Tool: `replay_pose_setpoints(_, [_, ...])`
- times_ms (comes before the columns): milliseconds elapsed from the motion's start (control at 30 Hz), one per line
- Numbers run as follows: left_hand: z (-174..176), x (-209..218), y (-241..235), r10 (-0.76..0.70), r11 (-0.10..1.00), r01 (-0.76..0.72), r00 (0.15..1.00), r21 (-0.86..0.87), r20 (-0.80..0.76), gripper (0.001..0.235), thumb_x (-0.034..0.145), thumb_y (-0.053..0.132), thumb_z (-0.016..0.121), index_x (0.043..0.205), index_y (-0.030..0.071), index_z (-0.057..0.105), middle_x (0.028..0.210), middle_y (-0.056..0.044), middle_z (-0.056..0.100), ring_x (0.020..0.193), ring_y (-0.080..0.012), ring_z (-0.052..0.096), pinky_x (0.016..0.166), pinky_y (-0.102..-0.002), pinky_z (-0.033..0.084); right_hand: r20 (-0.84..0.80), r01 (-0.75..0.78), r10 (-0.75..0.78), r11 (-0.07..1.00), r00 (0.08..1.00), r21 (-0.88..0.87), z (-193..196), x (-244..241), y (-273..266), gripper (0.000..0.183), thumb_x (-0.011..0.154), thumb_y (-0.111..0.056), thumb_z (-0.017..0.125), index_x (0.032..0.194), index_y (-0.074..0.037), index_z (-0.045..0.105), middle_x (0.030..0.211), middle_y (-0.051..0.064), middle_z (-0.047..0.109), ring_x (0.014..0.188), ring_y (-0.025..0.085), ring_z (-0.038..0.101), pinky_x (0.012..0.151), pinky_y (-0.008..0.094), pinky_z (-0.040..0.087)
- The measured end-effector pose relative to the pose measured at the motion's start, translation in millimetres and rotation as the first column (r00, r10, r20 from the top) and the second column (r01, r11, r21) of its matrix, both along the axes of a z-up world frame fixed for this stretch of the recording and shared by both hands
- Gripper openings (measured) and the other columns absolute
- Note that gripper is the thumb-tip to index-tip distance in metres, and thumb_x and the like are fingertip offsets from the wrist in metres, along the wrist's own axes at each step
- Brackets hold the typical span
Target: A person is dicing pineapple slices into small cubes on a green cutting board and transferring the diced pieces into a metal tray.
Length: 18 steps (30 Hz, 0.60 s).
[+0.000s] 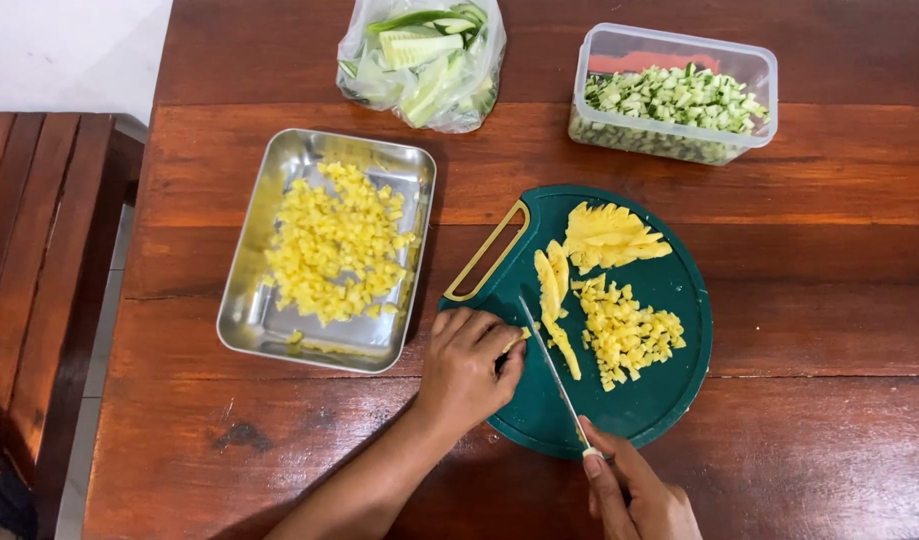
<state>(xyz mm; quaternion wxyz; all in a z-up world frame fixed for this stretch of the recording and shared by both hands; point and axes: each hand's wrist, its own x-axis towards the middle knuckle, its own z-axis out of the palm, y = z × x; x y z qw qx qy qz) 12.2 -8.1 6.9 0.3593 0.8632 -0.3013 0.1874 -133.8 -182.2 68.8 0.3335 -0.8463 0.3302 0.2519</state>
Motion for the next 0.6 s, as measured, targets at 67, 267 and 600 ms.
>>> replay_pose_setpoints(67, [-1.0,-1.1,0.3,0.003,1.0,-0.003,1.0,0.004,0.0,0.003,0.087,0.014,0.072,0.09,0.012,0.072,0.086,-0.003,0.066,0.081,-0.0269,0.059,0.074,-0.044,0.041,0.019,0.018,-0.018,1.0,1.0,0.001,0.9,-3.4,1.7,0.042,0.095,-0.037,0.061,0.135,-0.045,0.069,0.064,-0.004,0.08,0.058,0.007,0.078,0.063,0.022,0.063])
replay_pose_setpoints(267, [-4.3,-0.6,1.1,-0.004,1.0,0.004,1.0,-0.009,0.0,0.007,0.089,0.014,0.073,0.094,0.01,0.076,0.089,-0.004,0.067,0.082,-0.0262,0.059,0.074,-0.044,0.042,0.0,-0.019,0.019,1.0,1.0,0.025,-2.3,-4.5,0.3,0.044,0.094,-0.038,0.06,0.137,-0.046,0.067,0.064,-0.005,0.079,0.06,0.006,0.078,0.066,0.021,0.063])
replay_pose_setpoints(600, [-4.6,3.9,1.8,-0.036,0.999,0.037,0.999,-0.037,0.016,0.005,0.093,0.015,0.071,0.094,0.013,0.075,0.089,-0.002,0.063,0.081,-0.0273,0.057,0.076,-0.044,0.041,0.063,-0.082,0.081,0.997,0.995,0.004,-6.0,1.6,0.1,0.044,0.094,-0.043,0.054,0.136,-0.043,0.067,0.065,-0.007,0.08,0.062,0.011,0.081,0.065,0.029,0.061])
